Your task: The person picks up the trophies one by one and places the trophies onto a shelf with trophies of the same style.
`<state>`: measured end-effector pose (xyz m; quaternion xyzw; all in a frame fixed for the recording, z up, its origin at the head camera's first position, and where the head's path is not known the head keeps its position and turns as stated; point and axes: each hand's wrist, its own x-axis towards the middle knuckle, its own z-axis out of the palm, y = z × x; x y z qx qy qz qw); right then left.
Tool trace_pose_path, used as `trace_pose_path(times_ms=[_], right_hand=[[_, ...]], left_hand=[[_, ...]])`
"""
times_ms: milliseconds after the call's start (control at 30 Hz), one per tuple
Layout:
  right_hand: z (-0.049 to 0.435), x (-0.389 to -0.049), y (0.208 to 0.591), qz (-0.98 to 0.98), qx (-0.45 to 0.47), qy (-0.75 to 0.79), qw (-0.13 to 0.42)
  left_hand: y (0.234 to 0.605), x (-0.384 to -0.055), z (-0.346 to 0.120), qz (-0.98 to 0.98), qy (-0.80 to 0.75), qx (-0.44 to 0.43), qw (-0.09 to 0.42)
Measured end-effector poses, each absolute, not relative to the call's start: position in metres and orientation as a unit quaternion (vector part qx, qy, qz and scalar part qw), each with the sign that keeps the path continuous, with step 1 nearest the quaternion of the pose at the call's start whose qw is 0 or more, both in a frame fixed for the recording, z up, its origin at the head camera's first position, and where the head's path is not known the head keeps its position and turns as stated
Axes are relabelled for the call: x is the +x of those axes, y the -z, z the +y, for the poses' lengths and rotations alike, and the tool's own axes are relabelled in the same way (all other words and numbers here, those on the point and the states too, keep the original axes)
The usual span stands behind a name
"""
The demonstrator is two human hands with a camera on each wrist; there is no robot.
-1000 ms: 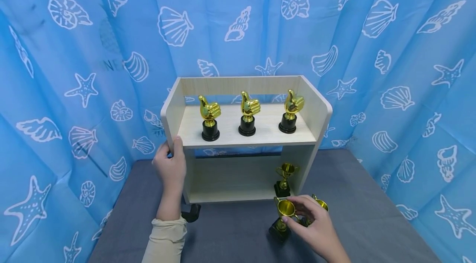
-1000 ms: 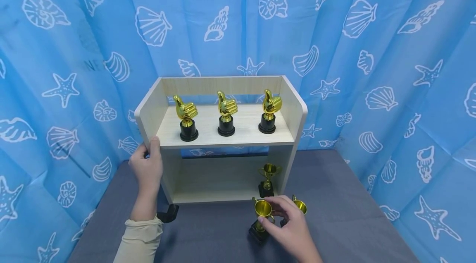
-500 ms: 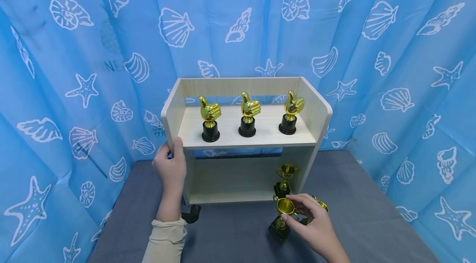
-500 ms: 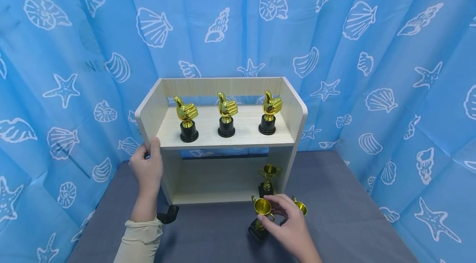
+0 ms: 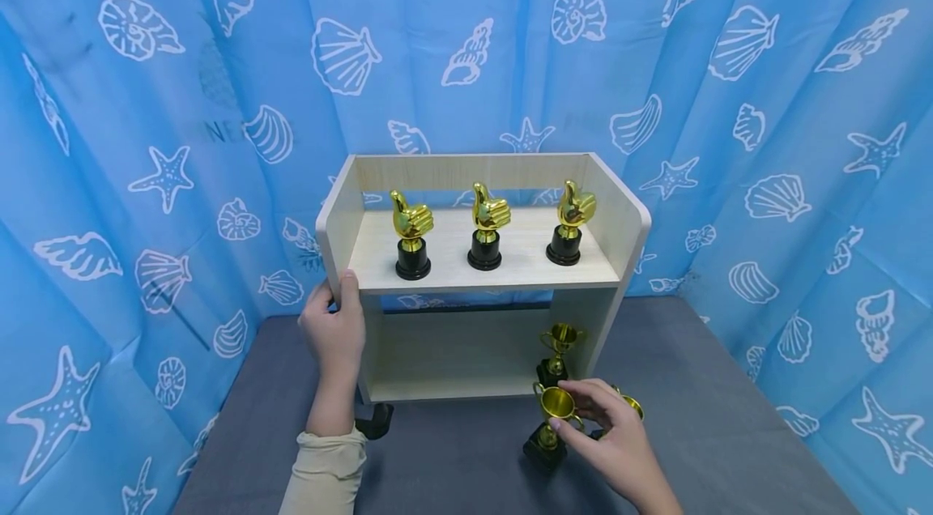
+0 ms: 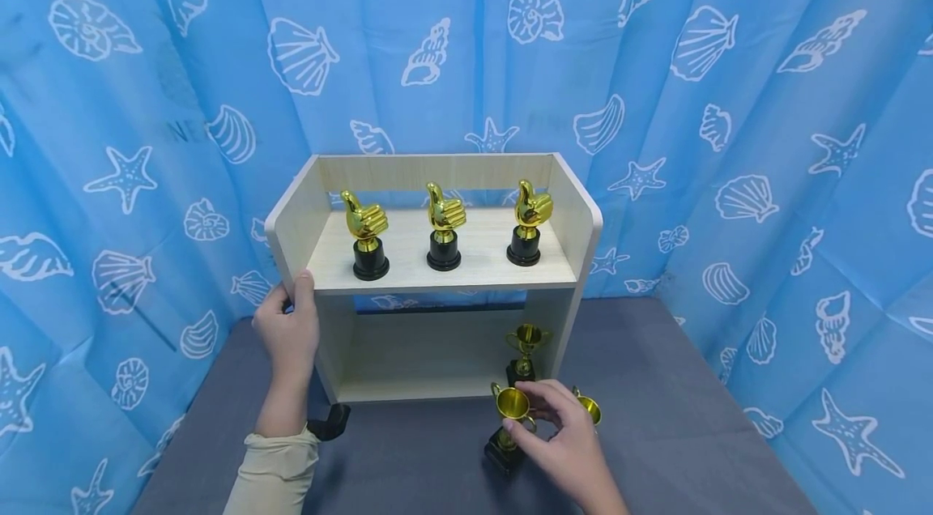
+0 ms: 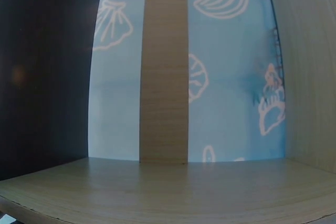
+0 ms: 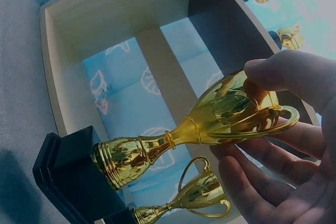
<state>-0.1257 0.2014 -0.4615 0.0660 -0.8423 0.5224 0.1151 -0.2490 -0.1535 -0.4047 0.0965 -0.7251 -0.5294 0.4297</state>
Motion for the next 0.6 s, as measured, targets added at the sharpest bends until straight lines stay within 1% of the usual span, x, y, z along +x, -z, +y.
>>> trace_pose_path(times_ms=[600], right_hand=[[0.1934,-0.1323,0.4635,-0.854,0.072,-0.502,0.118]], left_hand=[[0.4051,-0.2495,-0.1539,-0.725,0.527,0.093,0.434]])
